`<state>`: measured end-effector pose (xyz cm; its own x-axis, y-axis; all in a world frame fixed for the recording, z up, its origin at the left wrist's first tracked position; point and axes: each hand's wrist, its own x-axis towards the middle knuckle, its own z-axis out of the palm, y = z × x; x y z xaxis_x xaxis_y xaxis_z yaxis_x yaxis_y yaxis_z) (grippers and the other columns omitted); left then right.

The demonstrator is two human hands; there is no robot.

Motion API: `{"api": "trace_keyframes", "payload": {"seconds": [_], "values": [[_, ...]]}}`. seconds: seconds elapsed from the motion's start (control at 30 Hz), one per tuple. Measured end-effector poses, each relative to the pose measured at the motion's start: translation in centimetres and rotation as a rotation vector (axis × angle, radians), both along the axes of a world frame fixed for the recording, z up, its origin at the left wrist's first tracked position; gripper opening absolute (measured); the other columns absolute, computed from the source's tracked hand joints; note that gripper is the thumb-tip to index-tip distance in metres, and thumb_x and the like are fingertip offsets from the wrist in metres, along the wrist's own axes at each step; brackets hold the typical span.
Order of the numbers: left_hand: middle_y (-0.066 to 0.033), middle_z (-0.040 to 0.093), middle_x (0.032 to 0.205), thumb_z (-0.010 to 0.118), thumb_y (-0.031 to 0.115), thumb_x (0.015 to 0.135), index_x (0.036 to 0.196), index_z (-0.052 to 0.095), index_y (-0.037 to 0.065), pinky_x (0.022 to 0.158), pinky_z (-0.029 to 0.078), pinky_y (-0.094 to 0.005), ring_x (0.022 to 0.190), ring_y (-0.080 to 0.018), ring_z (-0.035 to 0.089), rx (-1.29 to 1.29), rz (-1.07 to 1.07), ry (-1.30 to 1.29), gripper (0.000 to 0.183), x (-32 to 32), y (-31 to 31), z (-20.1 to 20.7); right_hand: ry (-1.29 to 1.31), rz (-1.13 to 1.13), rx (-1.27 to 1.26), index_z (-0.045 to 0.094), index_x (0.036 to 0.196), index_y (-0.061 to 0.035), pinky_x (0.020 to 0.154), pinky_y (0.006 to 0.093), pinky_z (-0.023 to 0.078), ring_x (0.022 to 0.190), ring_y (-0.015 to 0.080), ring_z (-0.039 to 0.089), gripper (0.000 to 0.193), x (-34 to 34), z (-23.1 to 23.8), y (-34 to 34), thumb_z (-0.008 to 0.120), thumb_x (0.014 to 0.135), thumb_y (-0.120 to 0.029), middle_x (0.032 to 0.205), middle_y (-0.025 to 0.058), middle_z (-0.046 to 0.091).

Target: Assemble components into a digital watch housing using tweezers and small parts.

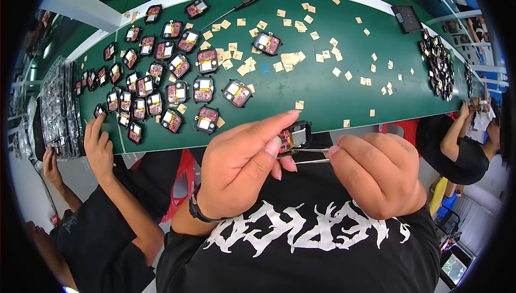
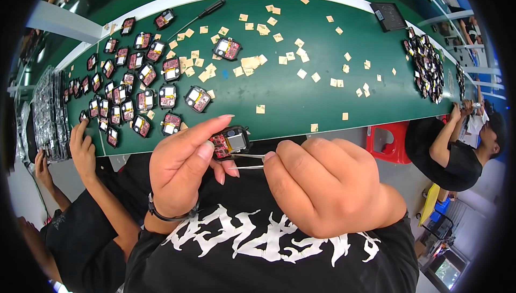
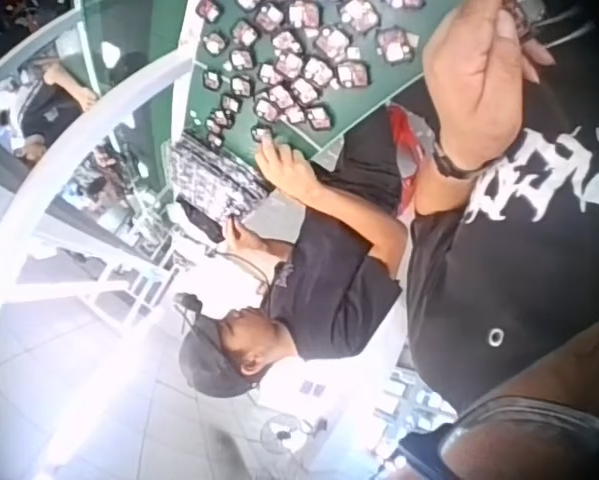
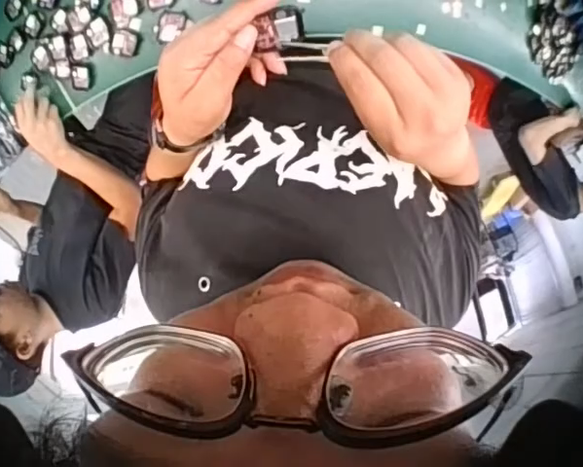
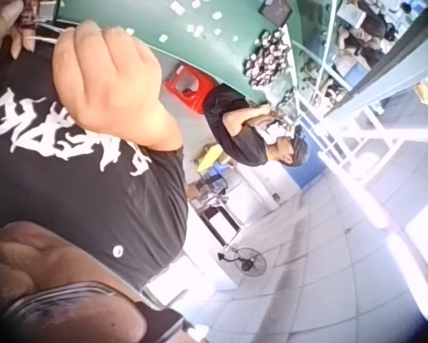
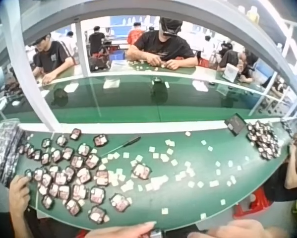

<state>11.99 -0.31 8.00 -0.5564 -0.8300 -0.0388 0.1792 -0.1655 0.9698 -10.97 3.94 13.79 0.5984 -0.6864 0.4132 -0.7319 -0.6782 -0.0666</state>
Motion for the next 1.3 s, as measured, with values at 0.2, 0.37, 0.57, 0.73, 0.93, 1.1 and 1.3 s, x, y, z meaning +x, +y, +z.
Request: {"api": "trace_keyframes", "payload": {"seconds": [0.2, 0.37, 0.57, 0.73, 0.93, 1.1, 1.3], "values": [[-0.0125, 0.064, 0.094, 0.046, 0.002, 0.103, 0.135, 0.059, -0.004, 0.061, 0.054, -0.0245, 0.074, -0.0157, 0.069, 0.032, -0.004, 0.001, 0.035, 0.1, 0.0, 0.1, 0.014, -0.004, -0.009, 0.068, 0.088, 0.0036, 0.045, 0.0259, 0.041, 0.062, 0.017, 0.057, 0.024, 0.3, -0.2, -0.2, 0.07, 0.066, -0.006, 0.083, 0.0119, 0.066], [-0.0129, 0.064, 0.096, 0.046, 0.005, 0.105, 0.135, 0.058, -0.005, 0.061, 0.057, -0.025, 0.075, -0.0166, 0.07, 0.116, -0.053, 0.106, 0.034, -0.1, -0.1, -0.1, -0.073, 0.007, -0.024, 0.067, 0.087, 0.0042, 0.044, 0.0253, 0.04, 0.061, 0.0173, 0.057, 0.026, 0.4, -1.2, 0.1, 0.069, 0.064, -0.007, 0.081, 0.0113, 0.065], [-0.0131, 0.063, 0.096, 0.046, 0.005, 0.105, 0.135, 0.057, -0.007, 0.064, 0.058, -0.0251, 0.077, -0.0166, 0.07, 0.19, -0.078, 0.128, 0.034, -0.2, 0.3, -0.1, -0.098, 0.039, -0.051, 0.067, 0.085, 0.0042, 0.043, 0.0245, 0.04, 0.06, 0.0171, 0.057, 0.024, 0.0, -1.5, 0.3, 0.068, 0.064, -0.007, 0.078, 0.0101, 0.063], [-0.0138, 0.064, 0.099, 0.046, 0.003, 0.105, 0.135, 0.057, -0.007, 0.065, 0.059, -0.0253, 0.077, -0.016, 0.069, 0.188, -0.089, 0.104, 0.034, -0.3, 0.7, 0.0, -0.157, 0.055, 0.018, 0.068, 0.087, 0.0082, 0.042, 0.0268, 0.038, 0.056, 0.0194, 0.056, 0.029, 0.2, -1.4, 0.8, 0.072, 0.062, -0.005, 0.077, 0.0152, 0.066], [-0.0158, 0.066, 0.104, 0.047, 0.001, 0.104, 0.133, 0.059, -0.008, 0.065, 0.058, -0.0248, 0.075, -0.0149, 0.069, 0.106, -0.08, 0.08, 0.032, -0.5, 0.9, -0.2, -0.137, 0.081, 0.016, 0.068, 0.088, 0.0096, 0.041, 0.0265, 0.037, 0.055, 0.0189, 0.054, 0.033, -0.1, -1.3, 1.2, 0.071, 0.059, -0.006, 0.076, 0.0158, 0.064], [-0.0162, 0.067, 0.106, 0.047, 0.001, 0.104, 0.131, 0.06, -0.008, 0.065, 0.057, -0.0242, 0.073, -0.0135, 0.068, 0.061, -0.065, 0.037, 0.031, -0.7, 1.0, -0.1, -0.079, 0.071, 0.005, 0.067, 0.088, 0.0105, 0.041, 0.0267, 0.037, 0.055, 0.0189, 0.053, 0.035, -0.1, -1.0, 1.5, 0.069, 0.058, -0.007, 0.075, 0.0163, 0.064], [-0.0143, 0.067, 0.104, 0.046, -0.002, 0.103, 0.131, 0.061, -0.006, 0.065, 0.057, -0.0243, 0.072, -0.0124, 0.068, 0.004, -0.122, -0.009, 0.032, -0.8, 0.7, -0.1, -0.094, 0.082, 0.027, 0.067, 0.088, 0.0108, 0.041, 0.0267, 0.037, 0.054, 0.0186, 0.052, 0.036, -0.6, -1.3, 1.6, 0.069, 0.058, -0.008, 0.075, 0.0159, 0.063]]}}
